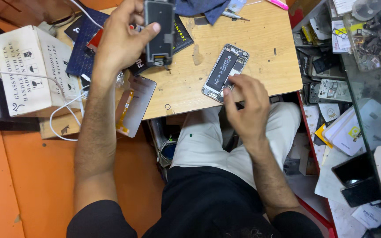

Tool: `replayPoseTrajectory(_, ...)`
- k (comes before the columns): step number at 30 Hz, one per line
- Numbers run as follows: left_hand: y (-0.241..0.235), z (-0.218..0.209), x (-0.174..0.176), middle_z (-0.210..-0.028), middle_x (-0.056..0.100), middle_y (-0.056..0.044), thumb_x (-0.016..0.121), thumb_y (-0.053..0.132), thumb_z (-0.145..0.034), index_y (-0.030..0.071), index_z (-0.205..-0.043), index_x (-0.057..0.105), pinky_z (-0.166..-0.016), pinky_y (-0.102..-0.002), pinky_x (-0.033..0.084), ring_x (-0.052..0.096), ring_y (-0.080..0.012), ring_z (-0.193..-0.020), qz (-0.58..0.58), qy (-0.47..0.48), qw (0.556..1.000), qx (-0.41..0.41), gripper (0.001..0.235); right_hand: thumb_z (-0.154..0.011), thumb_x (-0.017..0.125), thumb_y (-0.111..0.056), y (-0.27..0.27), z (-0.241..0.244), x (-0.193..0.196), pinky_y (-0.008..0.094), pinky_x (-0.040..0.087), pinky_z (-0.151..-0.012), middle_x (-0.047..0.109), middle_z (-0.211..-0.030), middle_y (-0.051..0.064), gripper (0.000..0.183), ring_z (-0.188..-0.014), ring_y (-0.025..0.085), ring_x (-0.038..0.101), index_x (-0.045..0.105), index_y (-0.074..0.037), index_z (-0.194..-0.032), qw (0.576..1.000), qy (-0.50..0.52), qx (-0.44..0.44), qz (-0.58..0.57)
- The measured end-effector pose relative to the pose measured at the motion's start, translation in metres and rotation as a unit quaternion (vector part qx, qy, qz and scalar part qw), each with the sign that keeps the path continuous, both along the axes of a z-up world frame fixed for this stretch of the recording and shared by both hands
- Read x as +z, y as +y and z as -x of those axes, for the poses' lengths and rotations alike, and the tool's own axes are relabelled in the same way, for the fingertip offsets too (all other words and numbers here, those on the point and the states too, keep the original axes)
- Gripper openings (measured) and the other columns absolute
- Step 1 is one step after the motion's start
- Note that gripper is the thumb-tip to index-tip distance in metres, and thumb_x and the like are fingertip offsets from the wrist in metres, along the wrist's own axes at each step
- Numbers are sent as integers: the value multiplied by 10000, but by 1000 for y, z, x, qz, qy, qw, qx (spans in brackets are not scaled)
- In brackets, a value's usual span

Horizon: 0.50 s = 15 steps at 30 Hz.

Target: The person cleans the internal components of a disassembled smartphone using a toothbrush, then reassembles the device by aligning and closing the screen. Finally, the person connects a charging cable to the phone to test its functionality.

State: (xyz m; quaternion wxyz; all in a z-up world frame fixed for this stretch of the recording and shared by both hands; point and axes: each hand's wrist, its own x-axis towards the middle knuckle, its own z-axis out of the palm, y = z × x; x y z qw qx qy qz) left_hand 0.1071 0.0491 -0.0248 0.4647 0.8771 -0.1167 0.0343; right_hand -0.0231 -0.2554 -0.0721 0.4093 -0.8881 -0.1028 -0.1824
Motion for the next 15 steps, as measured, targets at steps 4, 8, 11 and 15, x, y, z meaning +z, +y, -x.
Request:
replayPoseTrajectory(4,-59,-17,-2,-1136,637,-58,782,172,-1041,8,-1240,604,-800,-242,619,649,-103,-967,111,-32,977,-181,313,-1092,708,-105,-39,-46,-3,295,573,-1073,675,-1299,107,387,-1237,181,661,543,-7,-1428,934,97,115,-325)
replayPoseTrajectory(8,-129,-53,-23,-1110,685,-68,819,276,-1042,-17,-1220,639,-825,-259,629,716,-105,-972,149,-40,953,-262,387,-1085,703,-53,-64,-90,-3,295,562,-1075,642,-1379,108,514,-1259,161,649,444,4,-1525,896,126,236,-353)
replayPoseTrajectory(11,-156,-69,-34,-904,717,-30,805,388,-976,-3,-1084,664,-670,-256,600,734,-94,-804,116,43,966,-227,430,-1097,705,-23,-76,-108,-2,309,560,-1097,658,-1367,133,490,-1238,170,669,482,18,-1531,890,143,250,-354)
replayPoseTrajectory(15,-145,-63,-42,-851,699,-42,766,400,-1036,8,-1134,650,-630,-282,571,716,-138,-755,45,-37,977,-203,420,-1126,681,-17,-78,-121,-15,323,629,-1025,693,-1313,146,412,-1168,181,719,503,13,-1496,885,163,220,-378)
